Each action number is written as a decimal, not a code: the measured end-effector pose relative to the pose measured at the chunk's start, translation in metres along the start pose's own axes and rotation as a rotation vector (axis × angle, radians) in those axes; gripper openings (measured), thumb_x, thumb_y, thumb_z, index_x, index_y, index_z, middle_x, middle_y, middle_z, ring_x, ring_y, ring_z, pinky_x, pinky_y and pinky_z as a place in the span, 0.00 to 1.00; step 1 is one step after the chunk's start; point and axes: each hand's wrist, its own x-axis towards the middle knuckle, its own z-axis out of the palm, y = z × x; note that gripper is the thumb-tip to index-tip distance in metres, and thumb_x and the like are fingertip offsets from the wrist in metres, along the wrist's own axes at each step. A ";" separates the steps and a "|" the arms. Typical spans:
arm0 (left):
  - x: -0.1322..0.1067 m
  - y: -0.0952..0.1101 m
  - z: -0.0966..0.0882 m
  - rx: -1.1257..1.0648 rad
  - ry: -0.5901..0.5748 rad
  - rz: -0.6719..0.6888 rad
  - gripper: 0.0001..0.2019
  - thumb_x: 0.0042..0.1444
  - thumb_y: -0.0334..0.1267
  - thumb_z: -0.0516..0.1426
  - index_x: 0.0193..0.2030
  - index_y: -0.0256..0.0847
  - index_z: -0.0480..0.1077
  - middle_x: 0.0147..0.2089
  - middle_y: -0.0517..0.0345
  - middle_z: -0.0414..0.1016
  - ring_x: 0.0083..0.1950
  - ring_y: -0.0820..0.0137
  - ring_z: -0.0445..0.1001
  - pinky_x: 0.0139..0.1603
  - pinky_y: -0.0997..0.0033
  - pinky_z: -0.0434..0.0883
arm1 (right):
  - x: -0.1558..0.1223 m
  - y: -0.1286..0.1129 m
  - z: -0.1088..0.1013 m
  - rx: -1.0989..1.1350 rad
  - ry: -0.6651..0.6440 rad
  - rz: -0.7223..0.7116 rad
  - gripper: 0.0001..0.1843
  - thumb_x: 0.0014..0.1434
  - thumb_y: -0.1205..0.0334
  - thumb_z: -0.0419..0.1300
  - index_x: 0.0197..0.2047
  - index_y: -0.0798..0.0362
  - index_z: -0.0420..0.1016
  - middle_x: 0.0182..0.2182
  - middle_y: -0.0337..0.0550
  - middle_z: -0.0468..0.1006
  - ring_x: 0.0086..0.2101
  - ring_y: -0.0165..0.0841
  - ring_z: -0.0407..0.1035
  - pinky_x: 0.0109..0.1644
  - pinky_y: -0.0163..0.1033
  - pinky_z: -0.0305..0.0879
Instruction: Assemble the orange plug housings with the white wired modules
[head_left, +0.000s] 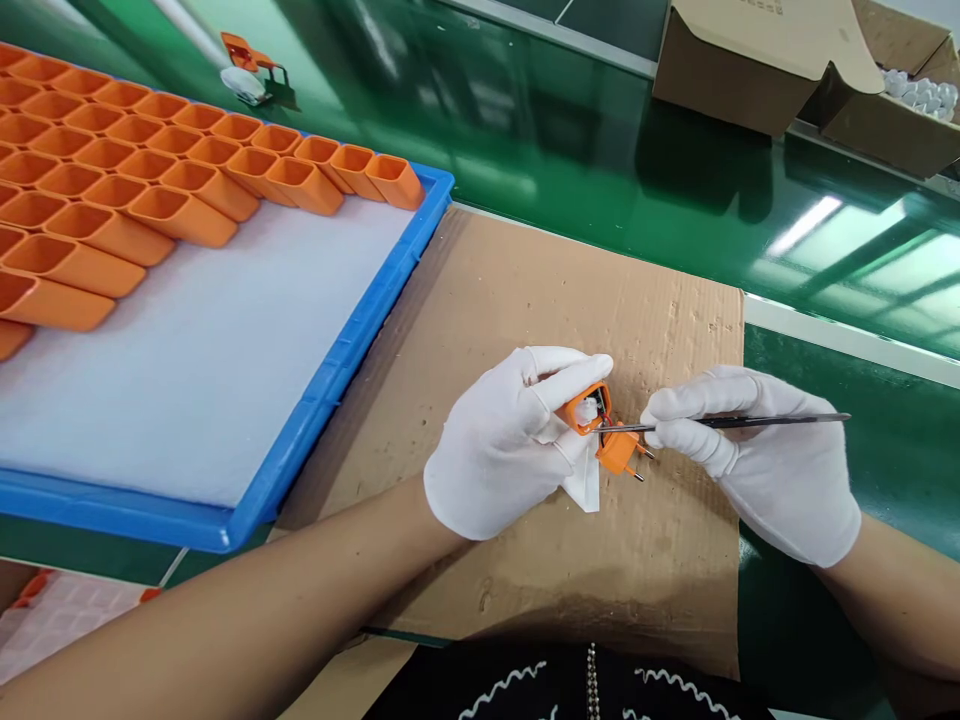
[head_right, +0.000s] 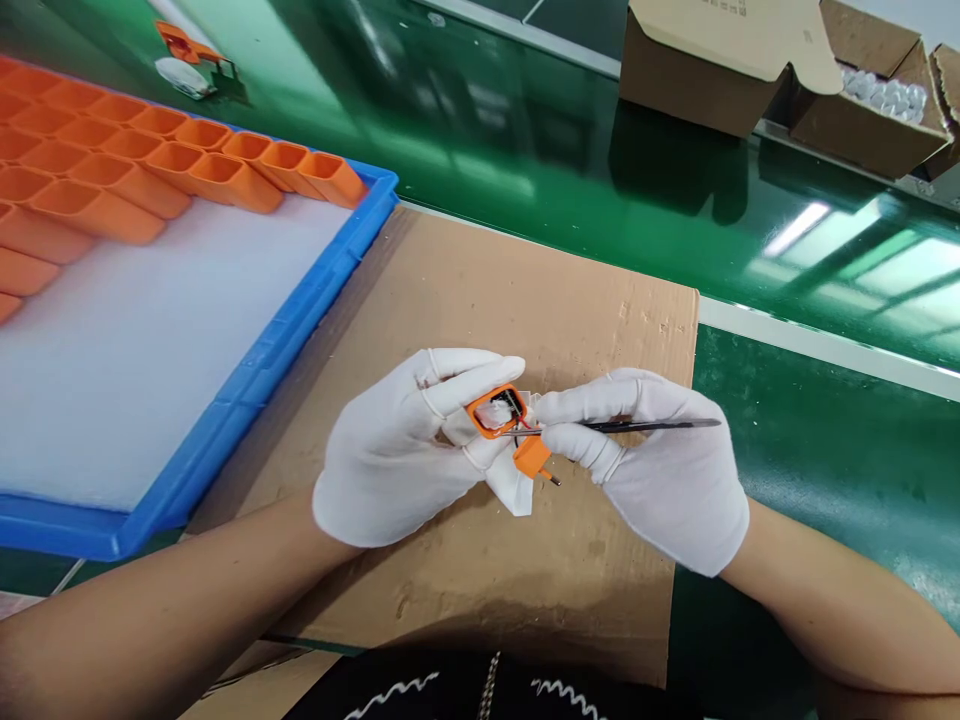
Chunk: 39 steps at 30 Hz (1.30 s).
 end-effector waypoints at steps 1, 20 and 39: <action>0.000 0.000 0.000 -0.020 -0.006 -0.015 0.29 0.54 0.22 0.60 0.60 0.53 0.73 0.48 0.54 0.77 0.39 0.65 0.79 0.39 0.59 0.80 | 0.000 0.000 0.000 0.000 0.008 0.000 0.10 0.50 0.70 0.75 0.32 0.44 0.86 0.32 0.38 0.86 0.32 0.34 0.82 0.37 0.36 0.83; 0.001 0.003 0.000 0.007 -0.006 0.004 0.30 0.53 0.19 0.58 0.59 0.51 0.72 0.45 0.58 0.77 0.34 0.70 0.79 0.31 0.67 0.78 | -0.002 0.004 0.005 0.066 0.043 0.081 0.08 0.49 0.68 0.76 0.32 0.45 0.86 0.31 0.38 0.86 0.28 0.32 0.81 0.35 0.34 0.82; 0.006 0.005 -0.002 -0.089 -0.051 -0.149 0.24 0.52 0.25 0.61 0.55 0.50 0.77 0.43 0.57 0.80 0.39 0.66 0.80 0.42 0.63 0.81 | -0.007 0.003 0.004 -0.118 0.026 -0.187 0.19 0.50 0.75 0.74 0.38 0.39 0.86 0.32 0.36 0.85 0.30 0.33 0.78 0.33 0.41 0.79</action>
